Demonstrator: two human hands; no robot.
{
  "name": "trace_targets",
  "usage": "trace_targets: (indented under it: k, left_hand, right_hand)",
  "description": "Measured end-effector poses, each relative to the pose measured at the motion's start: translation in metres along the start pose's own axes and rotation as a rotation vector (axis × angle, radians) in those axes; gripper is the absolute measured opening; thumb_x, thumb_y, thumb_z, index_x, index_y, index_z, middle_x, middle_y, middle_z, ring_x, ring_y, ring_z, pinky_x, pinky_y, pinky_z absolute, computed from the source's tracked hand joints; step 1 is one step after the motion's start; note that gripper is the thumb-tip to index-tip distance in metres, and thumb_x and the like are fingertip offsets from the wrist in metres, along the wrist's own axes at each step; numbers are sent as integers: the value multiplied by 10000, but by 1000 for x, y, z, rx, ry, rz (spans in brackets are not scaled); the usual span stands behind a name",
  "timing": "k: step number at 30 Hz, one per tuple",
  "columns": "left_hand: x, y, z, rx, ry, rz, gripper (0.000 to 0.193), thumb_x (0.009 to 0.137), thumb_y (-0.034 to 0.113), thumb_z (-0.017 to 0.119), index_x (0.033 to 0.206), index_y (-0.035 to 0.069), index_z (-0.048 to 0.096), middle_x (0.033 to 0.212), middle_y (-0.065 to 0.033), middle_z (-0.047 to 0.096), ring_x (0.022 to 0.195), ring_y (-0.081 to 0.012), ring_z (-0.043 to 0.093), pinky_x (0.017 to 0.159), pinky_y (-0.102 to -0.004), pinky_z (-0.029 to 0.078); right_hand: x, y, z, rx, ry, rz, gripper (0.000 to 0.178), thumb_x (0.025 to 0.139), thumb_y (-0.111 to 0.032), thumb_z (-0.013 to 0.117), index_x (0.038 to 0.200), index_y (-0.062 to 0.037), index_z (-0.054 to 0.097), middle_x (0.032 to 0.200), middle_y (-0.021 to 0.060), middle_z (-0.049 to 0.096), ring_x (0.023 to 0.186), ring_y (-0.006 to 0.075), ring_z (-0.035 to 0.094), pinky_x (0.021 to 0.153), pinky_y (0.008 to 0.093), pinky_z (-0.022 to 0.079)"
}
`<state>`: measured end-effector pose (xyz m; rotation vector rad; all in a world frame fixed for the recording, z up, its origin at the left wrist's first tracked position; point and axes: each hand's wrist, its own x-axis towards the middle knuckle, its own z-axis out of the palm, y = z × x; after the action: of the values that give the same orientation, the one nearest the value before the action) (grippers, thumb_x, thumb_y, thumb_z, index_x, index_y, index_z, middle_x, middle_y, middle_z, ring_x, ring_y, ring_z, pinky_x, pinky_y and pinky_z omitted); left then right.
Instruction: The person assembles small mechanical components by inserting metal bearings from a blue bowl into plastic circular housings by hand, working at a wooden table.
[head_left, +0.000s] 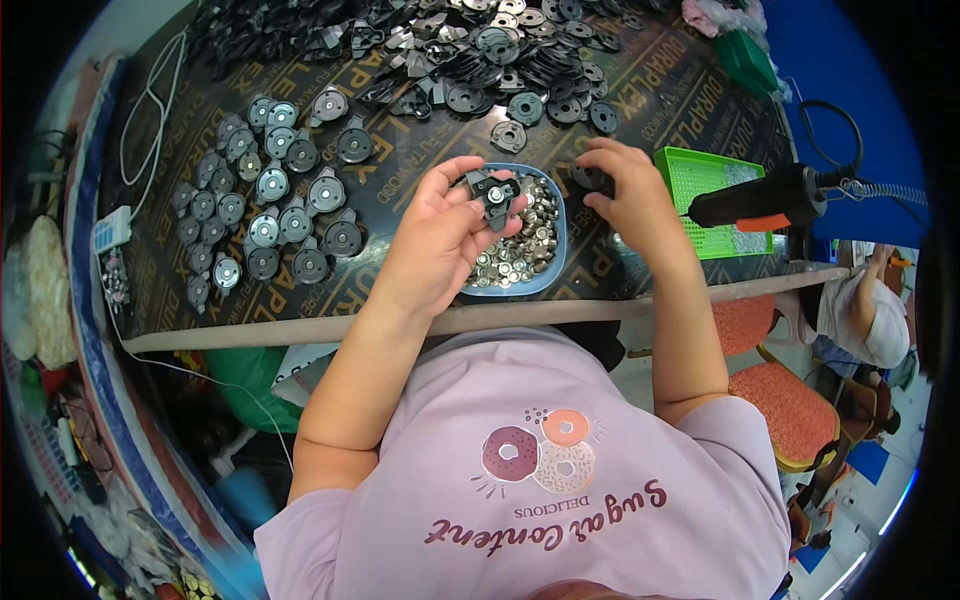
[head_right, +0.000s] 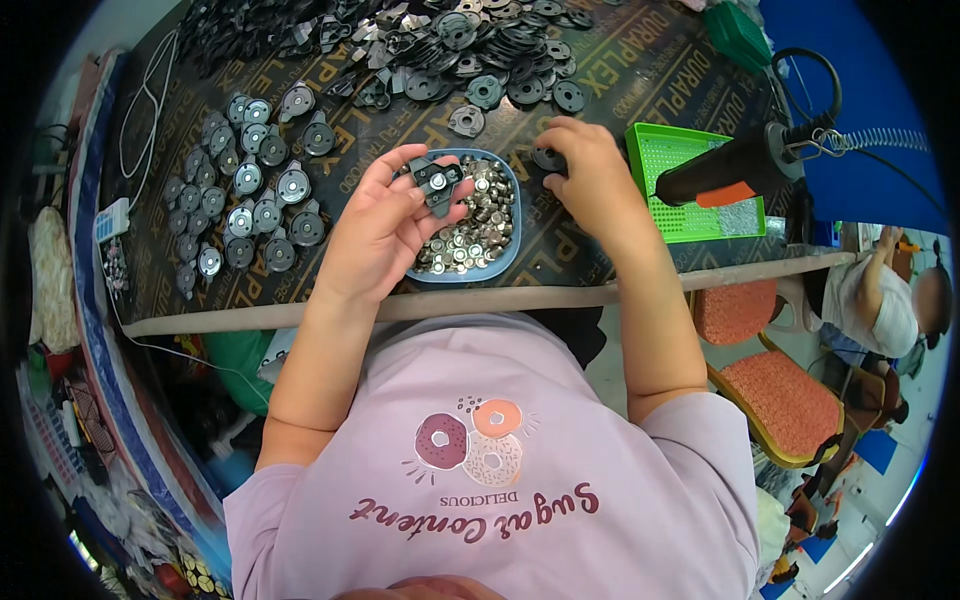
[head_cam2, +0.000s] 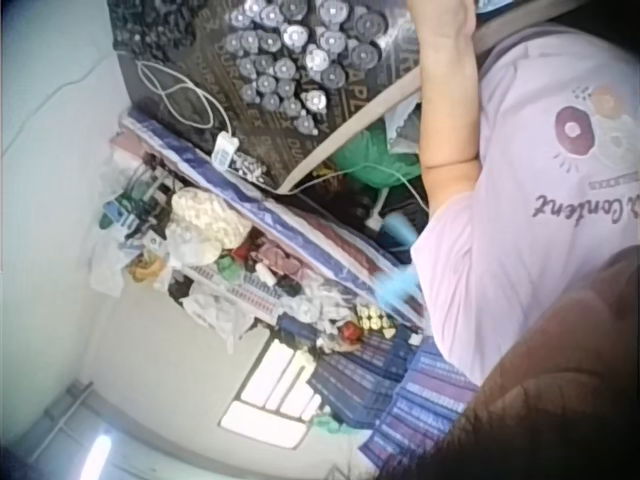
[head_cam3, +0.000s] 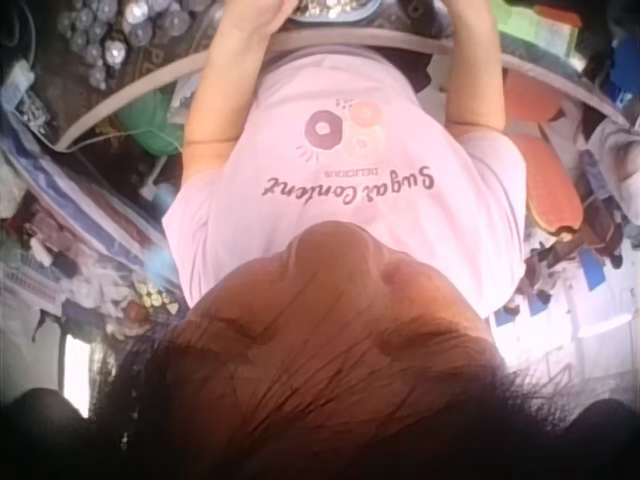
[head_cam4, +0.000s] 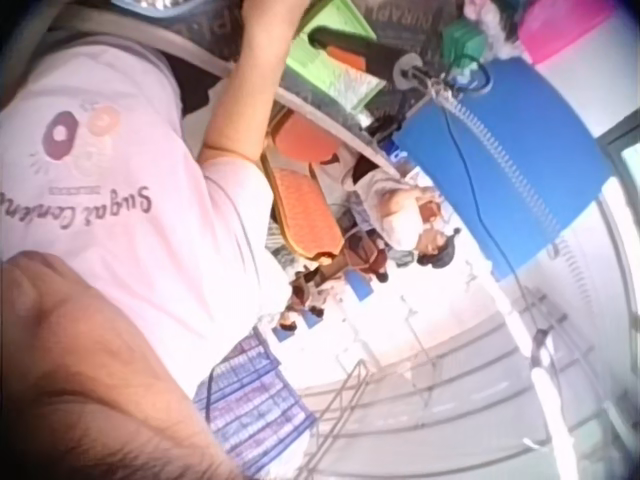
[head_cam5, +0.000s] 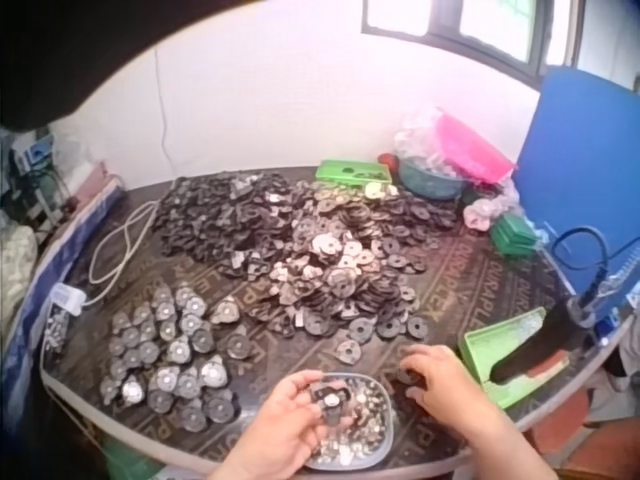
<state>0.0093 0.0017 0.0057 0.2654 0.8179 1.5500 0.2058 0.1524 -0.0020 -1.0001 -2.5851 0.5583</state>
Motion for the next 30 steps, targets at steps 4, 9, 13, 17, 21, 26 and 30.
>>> trace_targets:
  k: [4, 9, 13, 17, 21, 26, 30]
  left_hand:
    - [0, -1, 2, 12, -20, -21, 382, 938, -63, 386, 1311, 10, 341, 1270, -202, 525, 1084, -308, 619, 900, -407, 557]
    - [-1, -1, -3, 3, -27, -46, 380, 944, -51, 387, 1315, 17, 343, 1260, -202, 536, 1089, -303, 618, 901, -406, 560]
    - [-2, 1, -3, 2, -29, -53, 383, 944, -46, 395, 1318, 20, 344, 1258, -199, 538, 1094, -305, 618, 909, -411, 553]
    - [-2, 0, -4, 1, -36, -62, 387, 945, -35, 414, 1324, 17, 361, 1257, -208, 546, 1118, -335, 609, 928, -421, 547]
    - [-3, -1, -6, -19, -41, -64, 380, 952, -20, 428, 1328, 14, 382, 1251, -214, 553, 1146, -365, 596, 940, -429, 546]
    - [-4, 0, -4, -31, -56, -94, 408, 938, -49, 400, 1335, 24, 342, 1261, -179, 544, 1111, -312, 614, 924, -409, 543]
    - [-4, 0, -2, -23, -58, -100, 406, 939, -50, 394, 1334, 26, 342, 1269, -180, 540, 1120, -315, 612, 929, -410, 543]
  right_hand:
    - [4, 7, 4, -10, -59, 38, 349, 734, 6, 720, 1071, -63, 662, 1136, 113, 668, 1068, 303, 617, 898, 373, 508]
    - [7, 2, 6, 793, -75, 476, 226, 877, -45, 640, 1100, -6, 641, 1046, 127, 696, 858, 237, 685, 767, 334, 566]
    - [8, 0, -4, 1592, -198, 538, 267, 962, -74, 532, 1177, 77, 578, 1081, 186, 673, 888, 237, 687, 781, 338, 579]
    - [7, 4, -1, 1675, -201, 521, 295, 968, -64, 489, 1206, 100, 547, 1138, 205, 648, 926, 251, 679, 812, 343, 574]
    - [5, 1, 4, 1594, -175, 526, 275, 957, -68, 518, 1179, 80, 585, 1091, 165, 674, 920, 241, 681, 803, 344, 572]
    - [2, -5, 12, 36, 297, 216, 135, 833, -130, 674, 942, -63, 716, 919, 114, 698, 872, 239, 674, 739, 360, 538]
    - [7, -6, 19, -212, 230, 84, 125, 770, -136, 706, 872, -63, 702, 850, 105, 669, 840, 310, 640, 735, 417, 522]
